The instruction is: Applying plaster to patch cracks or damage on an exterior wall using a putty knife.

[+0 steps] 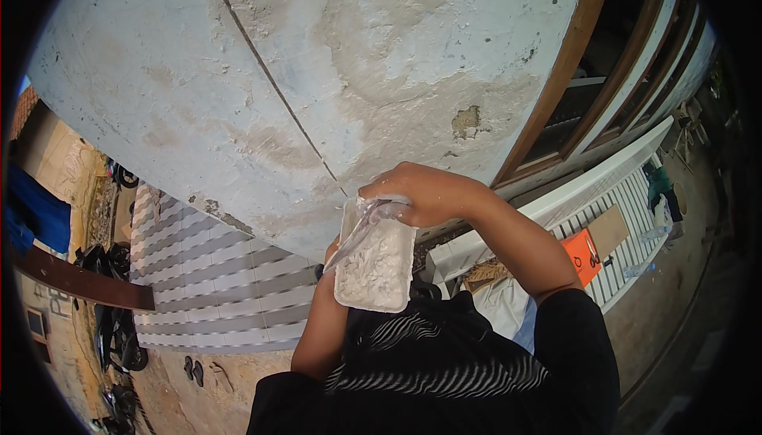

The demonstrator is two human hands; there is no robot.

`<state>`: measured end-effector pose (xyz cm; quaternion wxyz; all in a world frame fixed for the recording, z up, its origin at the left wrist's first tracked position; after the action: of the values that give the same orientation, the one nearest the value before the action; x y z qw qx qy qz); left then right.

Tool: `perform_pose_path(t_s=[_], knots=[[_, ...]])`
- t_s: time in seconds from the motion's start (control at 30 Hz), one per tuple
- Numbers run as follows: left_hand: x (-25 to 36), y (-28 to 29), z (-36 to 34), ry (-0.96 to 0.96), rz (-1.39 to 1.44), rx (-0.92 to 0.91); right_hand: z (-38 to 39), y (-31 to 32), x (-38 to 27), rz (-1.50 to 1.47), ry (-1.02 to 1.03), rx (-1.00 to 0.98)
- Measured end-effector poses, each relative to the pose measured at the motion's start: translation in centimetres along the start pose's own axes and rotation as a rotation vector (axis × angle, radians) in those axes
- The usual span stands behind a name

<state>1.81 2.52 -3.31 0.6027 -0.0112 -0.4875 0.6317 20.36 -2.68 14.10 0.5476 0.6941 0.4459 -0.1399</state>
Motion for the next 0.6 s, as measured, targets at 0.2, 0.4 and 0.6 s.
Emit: perform_pose_path(t_s=[0.2,0.4,0.6], knots=[[0.0,-2.6,3.0,0.181,0.328,-0.314,-0.6,-0.4,0.9,0.143,0.088,0.109],[0.0,-0.9,2.3,0.197,0.298,-0.268,-0.4,-1.9,1.3,0.051,0.057,0.086],[-0.4,1.6,-0.1,0.186,0.202,-0.058,-0.6,-3.6,0.7,-0.015,0.128,0.007]])
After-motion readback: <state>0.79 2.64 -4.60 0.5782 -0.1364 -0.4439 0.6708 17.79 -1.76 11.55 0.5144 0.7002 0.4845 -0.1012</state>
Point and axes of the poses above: each hand's wrist, its own z-axis away from the middle knuckle, its own y-axis out of the back of the hand, x = y × z, the point moved 2 cm from there along -z, towards the middle knuckle, and after that the axes turned 13 degrees about x, right-handed, at the moved point
